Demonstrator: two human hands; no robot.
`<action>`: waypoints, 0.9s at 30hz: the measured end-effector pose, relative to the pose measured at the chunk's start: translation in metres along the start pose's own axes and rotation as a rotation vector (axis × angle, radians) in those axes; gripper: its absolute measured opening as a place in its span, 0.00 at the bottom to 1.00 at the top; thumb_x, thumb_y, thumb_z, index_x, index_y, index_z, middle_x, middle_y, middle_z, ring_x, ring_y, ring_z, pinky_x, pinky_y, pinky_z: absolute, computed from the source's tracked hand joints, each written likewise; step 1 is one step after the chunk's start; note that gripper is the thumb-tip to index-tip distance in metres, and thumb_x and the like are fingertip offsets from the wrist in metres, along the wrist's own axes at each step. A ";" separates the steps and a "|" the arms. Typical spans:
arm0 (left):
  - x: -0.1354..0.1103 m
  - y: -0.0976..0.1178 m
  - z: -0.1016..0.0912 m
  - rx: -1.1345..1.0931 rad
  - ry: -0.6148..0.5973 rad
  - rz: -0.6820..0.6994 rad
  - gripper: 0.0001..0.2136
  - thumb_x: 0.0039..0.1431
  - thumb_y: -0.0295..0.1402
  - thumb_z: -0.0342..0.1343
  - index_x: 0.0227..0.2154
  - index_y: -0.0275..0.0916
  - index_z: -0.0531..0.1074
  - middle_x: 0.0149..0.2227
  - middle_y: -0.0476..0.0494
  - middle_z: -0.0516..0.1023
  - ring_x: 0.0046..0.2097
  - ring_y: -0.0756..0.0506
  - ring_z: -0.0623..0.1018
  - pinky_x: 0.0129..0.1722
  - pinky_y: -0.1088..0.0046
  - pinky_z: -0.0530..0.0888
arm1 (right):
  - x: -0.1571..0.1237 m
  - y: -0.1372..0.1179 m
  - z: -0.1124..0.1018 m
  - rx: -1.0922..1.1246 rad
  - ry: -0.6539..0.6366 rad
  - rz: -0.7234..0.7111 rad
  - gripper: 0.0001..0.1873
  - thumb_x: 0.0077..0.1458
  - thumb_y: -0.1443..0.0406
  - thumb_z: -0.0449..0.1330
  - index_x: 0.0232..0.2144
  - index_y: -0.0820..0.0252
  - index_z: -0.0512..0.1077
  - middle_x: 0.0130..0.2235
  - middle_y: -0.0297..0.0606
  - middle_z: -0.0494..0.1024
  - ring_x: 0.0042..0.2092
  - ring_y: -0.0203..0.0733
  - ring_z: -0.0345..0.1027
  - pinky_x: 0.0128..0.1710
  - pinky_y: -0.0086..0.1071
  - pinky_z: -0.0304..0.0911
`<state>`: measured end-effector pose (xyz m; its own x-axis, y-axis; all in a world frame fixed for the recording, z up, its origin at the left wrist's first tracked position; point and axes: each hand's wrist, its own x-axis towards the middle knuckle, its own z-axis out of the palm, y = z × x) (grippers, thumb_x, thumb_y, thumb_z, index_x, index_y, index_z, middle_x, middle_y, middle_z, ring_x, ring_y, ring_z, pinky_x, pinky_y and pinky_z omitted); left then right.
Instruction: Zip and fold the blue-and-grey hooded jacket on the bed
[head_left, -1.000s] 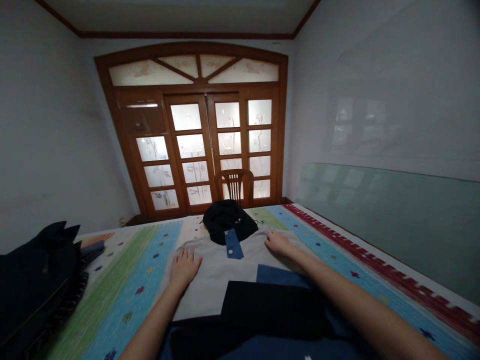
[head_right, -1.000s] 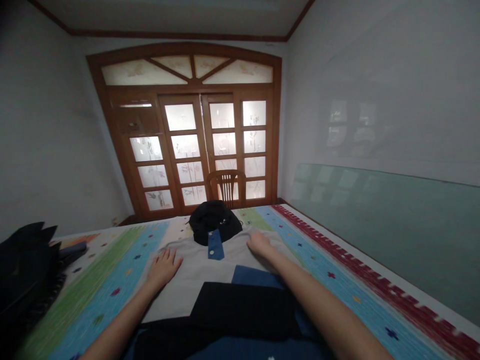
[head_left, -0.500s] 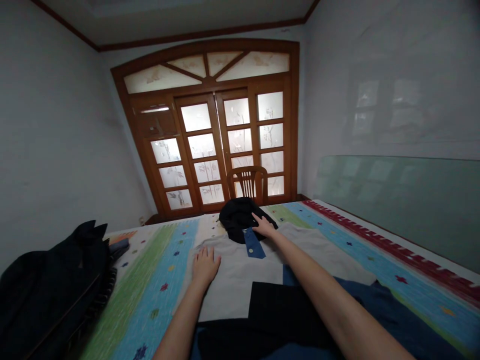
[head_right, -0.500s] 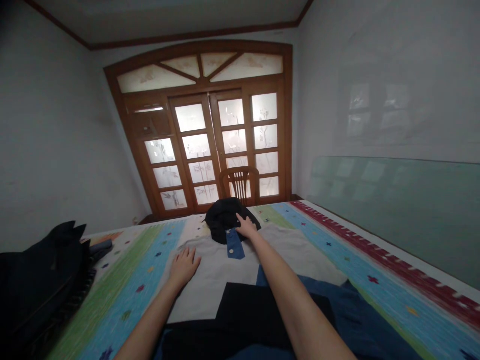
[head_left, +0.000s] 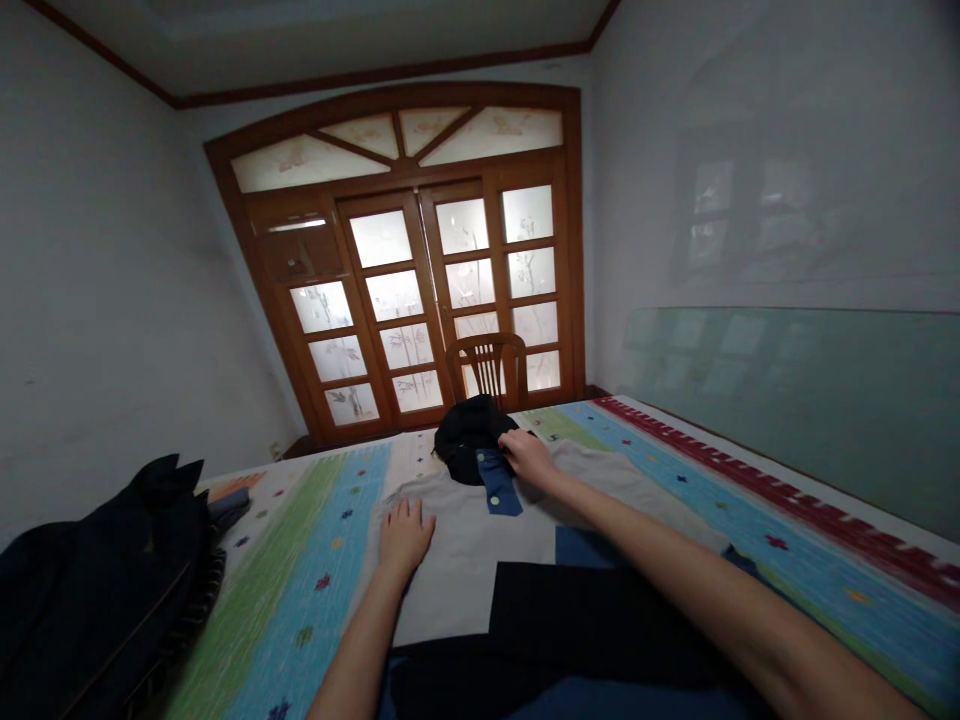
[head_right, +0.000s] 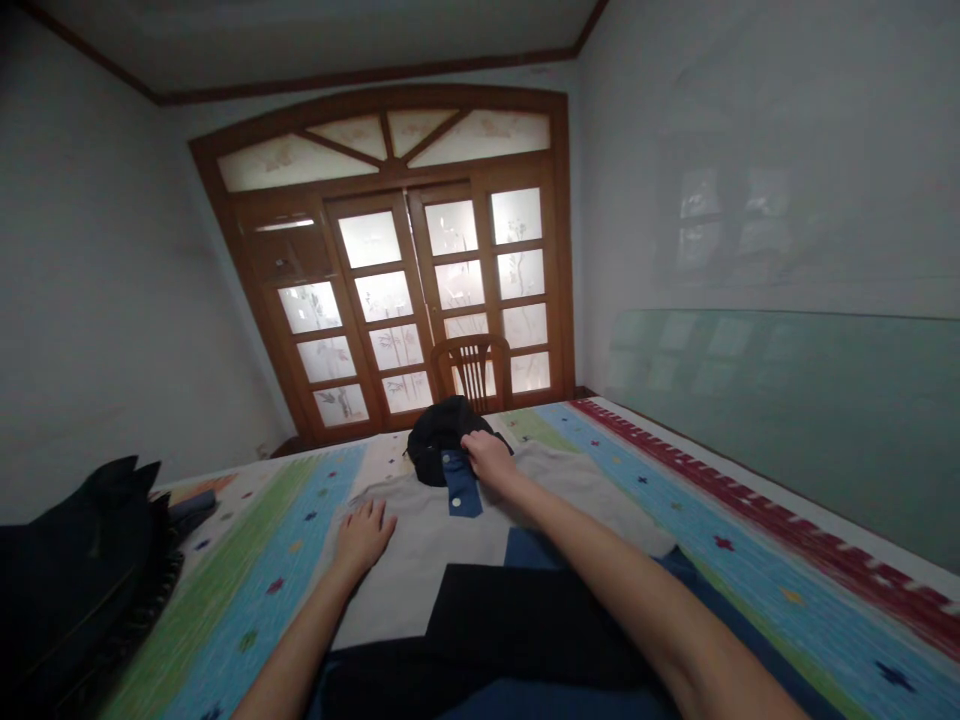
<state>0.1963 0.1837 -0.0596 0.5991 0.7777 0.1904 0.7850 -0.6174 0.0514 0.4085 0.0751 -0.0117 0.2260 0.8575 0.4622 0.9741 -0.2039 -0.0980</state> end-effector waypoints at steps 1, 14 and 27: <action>0.000 0.001 0.000 -0.020 0.012 -0.003 0.20 0.55 0.35 0.43 0.48 0.29 0.60 0.53 0.29 0.59 0.54 0.37 0.59 0.52 0.59 0.53 | -0.008 -0.002 -0.006 -0.016 -0.002 -0.084 0.10 0.53 0.73 0.47 0.35 0.63 0.66 0.37 0.42 0.68 0.41 0.42 0.59 0.38 0.33 0.52; 0.017 0.027 -0.023 -0.503 0.188 0.093 0.19 0.57 0.31 0.40 0.50 0.29 0.56 0.53 0.38 0.60 0.55 0.48 0.58 0.54 0.74 0.54 | -0.102 -0.010 -0.018 -0.228 -0.182 -0.671 0.09 0.51 0.73 0.49 0.33 0.61 0.67 0.32 0.38 0.71 0.32 0.39 0.60 0.27 0.31 0.52; 0.086 0.077 -0.020 -0.795 -0.027 -0.016 0.11 0.56 0.35 0.48 0.39 0.33 0.65 0.37 0.44 0.71 0.36 0.48 0.72 0.35 0.66 0.71 | -0.098 0.005 -0.017 0.057 -0.136 -0.419 0.11 0.50 0.69 0.50 0.37 0.60 0.67 0.35 0.39 0.71 0.35 0.39 0.62 0.34 0.31 0.57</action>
<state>0.3053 0.2002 -0.0193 0.6006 0.7832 0.1608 0.4513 -0.4981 0.7404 0.3907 -0.0181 -0.0430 -0.1934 0.9156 0.3526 0.9799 0.1983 0.0226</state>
